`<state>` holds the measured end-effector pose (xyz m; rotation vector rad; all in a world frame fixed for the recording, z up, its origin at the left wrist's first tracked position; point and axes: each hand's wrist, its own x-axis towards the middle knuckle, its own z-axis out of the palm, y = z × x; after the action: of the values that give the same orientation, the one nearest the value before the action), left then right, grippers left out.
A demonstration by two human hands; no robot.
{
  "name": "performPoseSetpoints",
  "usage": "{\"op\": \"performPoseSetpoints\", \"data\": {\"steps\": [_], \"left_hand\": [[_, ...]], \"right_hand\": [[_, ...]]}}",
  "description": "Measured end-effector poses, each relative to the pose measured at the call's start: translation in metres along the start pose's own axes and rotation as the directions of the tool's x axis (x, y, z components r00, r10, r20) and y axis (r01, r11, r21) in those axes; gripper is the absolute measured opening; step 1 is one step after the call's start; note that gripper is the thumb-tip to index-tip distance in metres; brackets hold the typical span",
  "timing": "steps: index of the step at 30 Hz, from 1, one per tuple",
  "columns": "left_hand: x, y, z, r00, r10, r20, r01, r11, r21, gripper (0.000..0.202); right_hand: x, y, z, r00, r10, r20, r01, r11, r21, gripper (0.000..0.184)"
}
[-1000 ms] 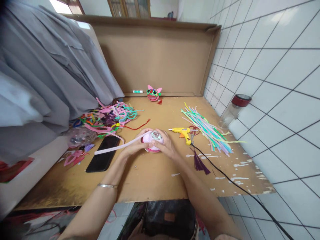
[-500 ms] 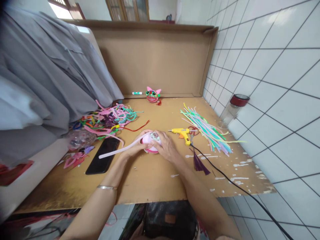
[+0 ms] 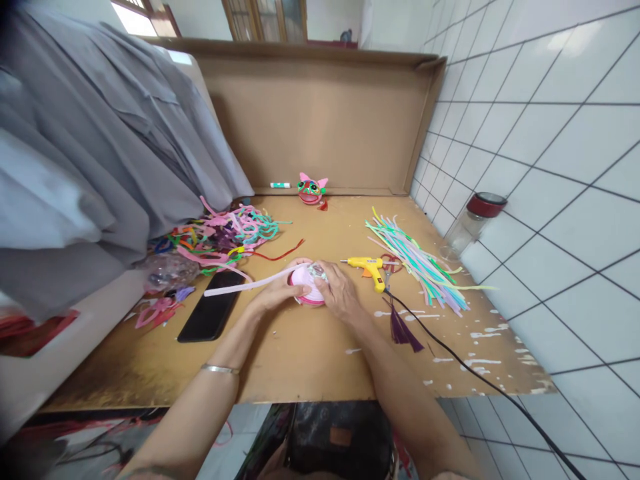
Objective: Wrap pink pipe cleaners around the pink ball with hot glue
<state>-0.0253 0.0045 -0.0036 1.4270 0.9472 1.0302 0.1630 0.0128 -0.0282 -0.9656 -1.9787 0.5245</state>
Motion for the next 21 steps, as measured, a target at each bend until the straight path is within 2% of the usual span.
{"op": "performPoseSetpoints", "data": {"steps": [11,21], "left_hand": [[0.006,-0.007,0.004,0.999,0.051,-0.005,-0.051,0.999,0.006,0.066],[0.011,-0.008,0.009,0.995,0.099,-0.022,-0.098,0.994,0.046,0.064]], "right_hand": [[-0.002,0.01,0.007,0.989,-0.078,-0.126,0.068,0.995,-0.077,0.055],[-0.006,0.01,0.006,0.972,-0.114,-0.204,0.053,0.958,-0.281,0.052]]}}
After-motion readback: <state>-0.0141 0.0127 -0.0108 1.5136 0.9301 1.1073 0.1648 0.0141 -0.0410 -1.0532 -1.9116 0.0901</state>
